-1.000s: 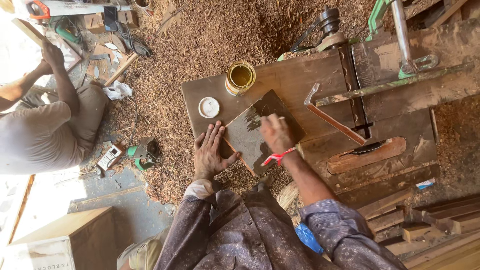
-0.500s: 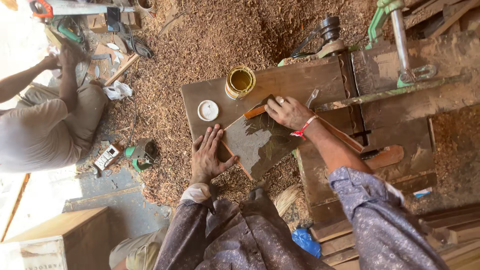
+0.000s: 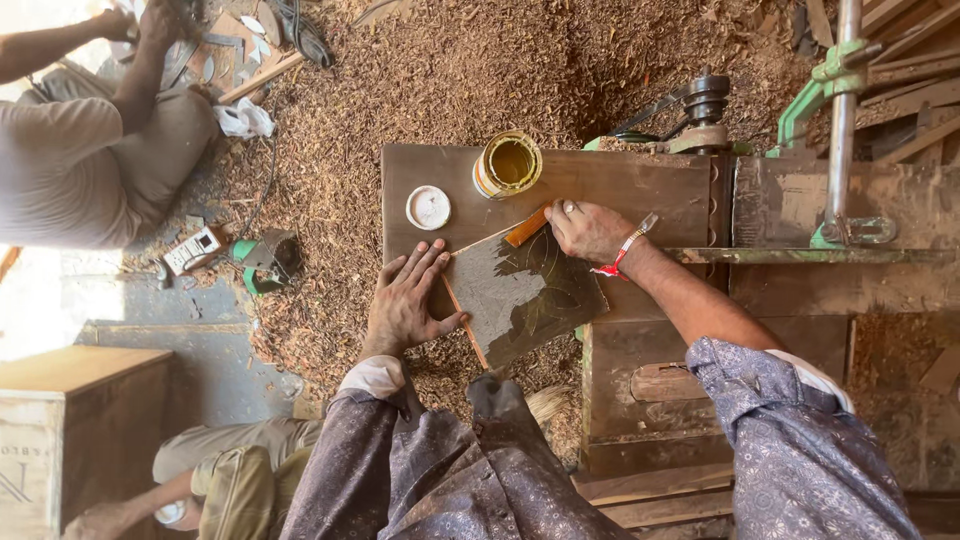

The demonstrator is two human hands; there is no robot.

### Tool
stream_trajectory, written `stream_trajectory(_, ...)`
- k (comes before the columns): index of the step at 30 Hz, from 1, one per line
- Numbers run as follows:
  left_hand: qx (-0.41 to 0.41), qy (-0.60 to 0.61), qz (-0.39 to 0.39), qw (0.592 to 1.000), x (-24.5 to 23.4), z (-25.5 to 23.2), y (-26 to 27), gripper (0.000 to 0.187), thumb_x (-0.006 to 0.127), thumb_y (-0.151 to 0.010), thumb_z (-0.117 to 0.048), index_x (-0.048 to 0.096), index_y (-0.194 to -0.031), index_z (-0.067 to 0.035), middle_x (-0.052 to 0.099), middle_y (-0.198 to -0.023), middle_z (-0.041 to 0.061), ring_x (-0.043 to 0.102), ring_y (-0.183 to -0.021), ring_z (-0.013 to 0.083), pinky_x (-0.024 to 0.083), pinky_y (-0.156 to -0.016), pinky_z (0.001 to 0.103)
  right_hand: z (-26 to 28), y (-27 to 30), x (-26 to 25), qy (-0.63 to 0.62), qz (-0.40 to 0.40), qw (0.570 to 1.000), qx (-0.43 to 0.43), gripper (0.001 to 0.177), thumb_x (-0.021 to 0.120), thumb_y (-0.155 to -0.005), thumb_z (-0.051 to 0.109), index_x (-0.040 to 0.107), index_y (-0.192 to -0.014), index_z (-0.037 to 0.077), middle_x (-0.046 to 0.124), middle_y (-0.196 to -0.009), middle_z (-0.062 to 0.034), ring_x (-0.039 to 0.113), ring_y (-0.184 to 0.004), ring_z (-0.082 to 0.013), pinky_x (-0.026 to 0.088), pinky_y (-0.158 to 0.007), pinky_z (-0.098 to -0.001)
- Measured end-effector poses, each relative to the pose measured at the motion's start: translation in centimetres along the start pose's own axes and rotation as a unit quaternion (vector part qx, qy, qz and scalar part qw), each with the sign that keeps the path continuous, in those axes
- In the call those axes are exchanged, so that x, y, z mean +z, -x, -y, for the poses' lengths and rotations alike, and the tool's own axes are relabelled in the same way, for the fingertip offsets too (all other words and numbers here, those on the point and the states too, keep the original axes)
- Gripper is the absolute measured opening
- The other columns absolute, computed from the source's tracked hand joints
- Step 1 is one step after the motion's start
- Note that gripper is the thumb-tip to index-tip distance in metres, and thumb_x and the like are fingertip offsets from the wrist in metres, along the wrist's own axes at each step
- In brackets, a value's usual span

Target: The person applies a liquid finish to a square wooden piece with a floral cutout using a brush, dipping the brush into a can of finish several times.

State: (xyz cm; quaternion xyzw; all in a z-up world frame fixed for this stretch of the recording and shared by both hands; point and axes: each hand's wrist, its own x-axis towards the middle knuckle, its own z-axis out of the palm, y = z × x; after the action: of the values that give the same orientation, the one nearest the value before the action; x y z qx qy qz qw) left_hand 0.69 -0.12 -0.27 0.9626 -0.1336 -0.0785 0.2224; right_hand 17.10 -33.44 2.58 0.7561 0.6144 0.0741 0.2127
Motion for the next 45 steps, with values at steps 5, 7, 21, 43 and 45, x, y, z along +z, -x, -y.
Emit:
stream_trajectory(5, 0.003, -0.009, 0.000, 1.000, -0.1, -0.2, 0.0, 0.109, 0.053, -0.078, -0.088, 0.042, -0.155, -0.012, 0.032, -0.166, 0.001, 0.027, -0.154, 0.0170, 0.020, -0.124, 0.041, -0.3, 1.1, 1.2, -0.042, -0.008, 0.994, 0.097, 0.032, 0.065, -0.093, 0.005, 0.067, -0.122, -0.007, 0.068, -0.102, -0.0121, 0.069, -0.089, -0.0191, 0.061, -0.072, -0.0283)
stream_trajectory(7, -0.005, -0.005, 0.016, 1.000, -0.3, -0.1, -0.1, 0.111, 0.054, -0.076, -0.089, 0.042, -0.154, -0.011, 0.032, -0.166, 0.002, 0.026, -0.153, 0.0170, 0.020, -0.123, 0.041, 0.1, 2.5, 1.2, -0.054, -0.052, 0.980, 0.183, 0.029, 0.066, -0.095, 0.004, 0.070, -0.123, -0.002, 0.068, -0.103, -0.0113, 0.070, -0.089, -0.0194, 0.060, -0.067, -0.0274)
stream_trajectory(21, 0.004, 0.013, 0.005, 1.000, 0.0, 0.1, 0.3, 0.108, 0.054, -0.078, -0.086, 0.043, -0.153, -0.010, 0.034, -0.165, 0.003, 0.027, -0.153, 0.0176, 0.021, -0.122, 0.040, 10.6, -0.4, 1.2, -0.210, -0.123, 0.815, 0.525, 0.015, 0.068, -0.093, 0.009, 0.072, -0.108, 0.007, 0.061, -0.088, -0.0114, 0.063, -0.075, -0.0310, 0.054, -0.062, -0.0430)
stream_trajectory(43, -0.053, 0.105, 0.005, 0.993, -2.0, -0.2, 0.3, 0.131, 0.073, -0.065, -0.081, 0.022, -0.162, -0.009, 0.042, -0.159, 0.019, 0.039, -0.147, 0.0271, 0.024, -0.123, 0.041, 16.6, -6.6, -7.2, -0.358, -0.155, 0.767, 0.509, 0.016, 0.067, -0.091, 0.004, 0.072, -0.106, 0.008, 0.068, -0.090, -0.0124, 0.069, -0.077, -0.0297, 0.058, -0.066, -0.0397)
stream_trajectory(45, -0.058, 0.104, 0.012, 0.993, -2.0, -0.3, 0.6, 0.131, 0.075, -0.065, -0.080, 0.021, -0.162, -0.009, 0.042, -0.158, 0.021, 0.041, -0.146, 0.0281, 0.024, -0.123, 0.041, 15.0, -5.7, -7.3, -0.348, -0.188, 0.735, 0.550, 0.016, 0.069, -0.089, 0.005, 0.074, -0.104, 0.009, 0.068, -0.089, -0.0126, 0.069, -0.077, -0.0312, 0.057, -0.067, -0.0420)
